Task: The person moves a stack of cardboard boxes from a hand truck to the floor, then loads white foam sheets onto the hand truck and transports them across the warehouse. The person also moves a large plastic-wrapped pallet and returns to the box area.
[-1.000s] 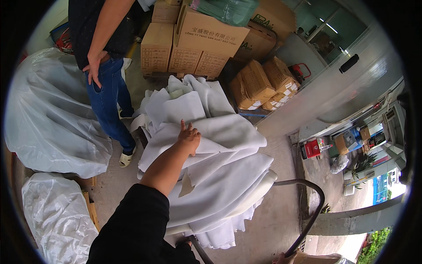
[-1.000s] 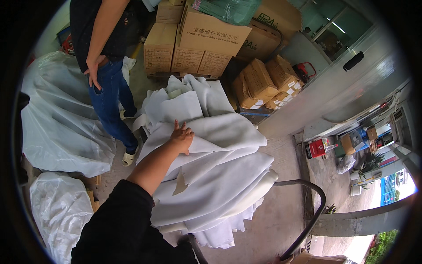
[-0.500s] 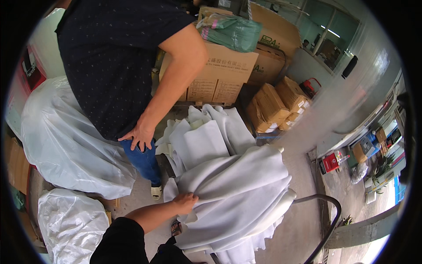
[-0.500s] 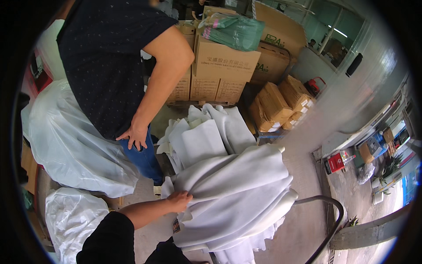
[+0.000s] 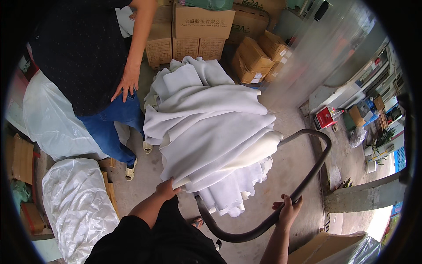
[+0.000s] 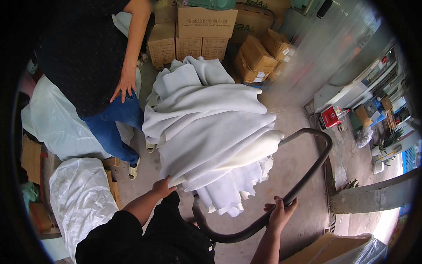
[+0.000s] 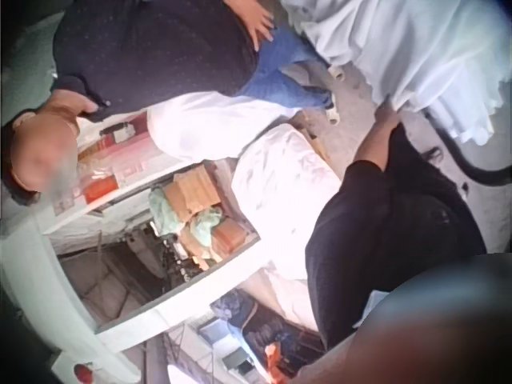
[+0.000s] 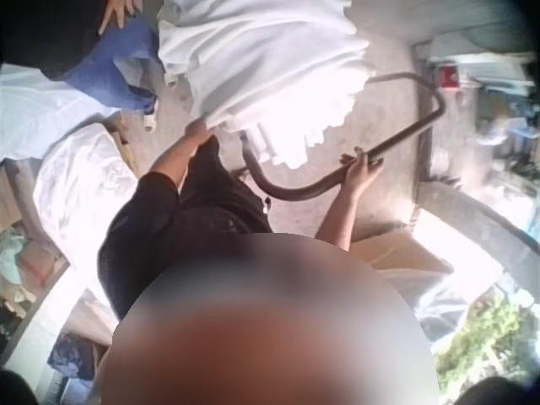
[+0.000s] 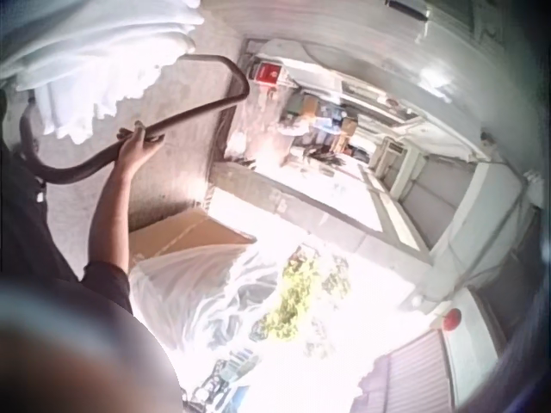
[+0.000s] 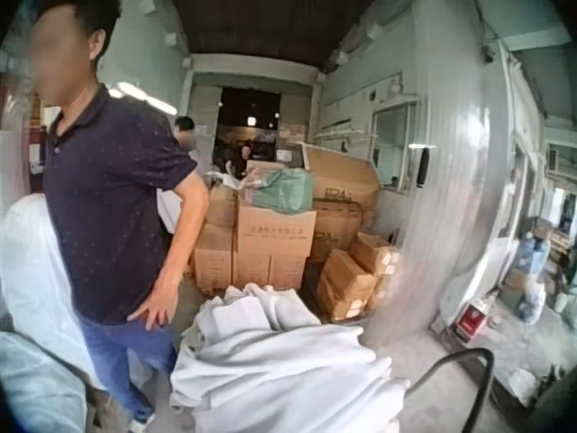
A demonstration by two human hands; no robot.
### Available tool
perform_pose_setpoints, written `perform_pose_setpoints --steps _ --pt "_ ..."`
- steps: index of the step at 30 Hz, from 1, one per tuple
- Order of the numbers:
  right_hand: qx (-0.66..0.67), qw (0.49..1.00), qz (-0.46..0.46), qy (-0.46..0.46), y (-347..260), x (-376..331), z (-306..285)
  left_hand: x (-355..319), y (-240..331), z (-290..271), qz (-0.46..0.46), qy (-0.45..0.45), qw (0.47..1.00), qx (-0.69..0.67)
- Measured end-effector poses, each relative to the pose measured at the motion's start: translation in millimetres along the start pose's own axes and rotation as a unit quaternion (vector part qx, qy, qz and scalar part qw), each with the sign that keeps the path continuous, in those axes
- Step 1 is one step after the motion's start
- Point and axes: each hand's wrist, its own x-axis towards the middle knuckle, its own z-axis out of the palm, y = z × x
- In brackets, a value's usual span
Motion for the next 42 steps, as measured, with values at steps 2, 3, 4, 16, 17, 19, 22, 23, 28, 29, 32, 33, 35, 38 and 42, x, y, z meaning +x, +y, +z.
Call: perform_pose_setpoints --steps 2,3,4,16,17,19,22,23,28,29,32,33,35,38,42 --pt "-0.049 0.999 0.002 -0.007 -1 -2 2 -46 -7 34 0.057 0.198 0.976 -0.065" --pt "-0.188 0.975 -0.116 0.035 -1 -4 4 -60 -15 42 -0.023 -0.001 0.998 -0.056" --pt "-0.31 0.923 -0.212 0.084 -3 -5 6 -71 -23 50 -0.041 -0.135 0.985 -0.102" --pt "-0.642 0.589 -0.426 -0.244 -2 7 7 -108 36 -25 0.028 -0.2 0.976 -0.081" --pt "-0.612 0.572 -0.463 -0.291 -2 10 11 -117 77 -73 0.037 -0.129 0.974 -0.183" --pt "-0.591 0.441 -0.516 -0.437 -3 21 16 -144 164 -158 0.143 0.081 0.951 -0.261" --pt "-0.556 0.357 -0.51 -0.551 -4 35 22 -196 253 -218 0.214 0.313 0.876 -0.297" --pt "-0.521 0.352 -0.524 -0.575 -6 33 22 -208 264 -206 0.195 0.351 0.872 -0.281" --pt "-0.453 0.389 -0.399 -0.696 -51 17 17 -232 242 -41 -0.065 0.456 0.836 -0.299" --pt "-0.445 0.38 -0.388 -0.712 -59 17 14 -251 229 27 -0.184 0.437 0.829 -0.297" --pt "-0.396 0.342 -0.482 -0.703 -79 46 5 -371 226 277 -0.503 0.1 0.706 -0.489" --pt "-0.379 0.332 -0.509 -0.698 -88 68 1 -416 268 367 -0.652 0.138 0.586 -0.461" --pt "-0.479 0.347 -0.478 -0.65 -92 109 -10 -513 350 523 -0.714 0.117 0.465 -0.511" --pt "-0.521 0.336 -0.516 -0.591 -76 145 -20 -616 496 669 -0.747 0.177 0.212 -0.604" --pt "-0.512 0.369 -0.572 -0.524 -60 161 -15 -617 584 699 -0.792 0.28 0.104 -0.532"
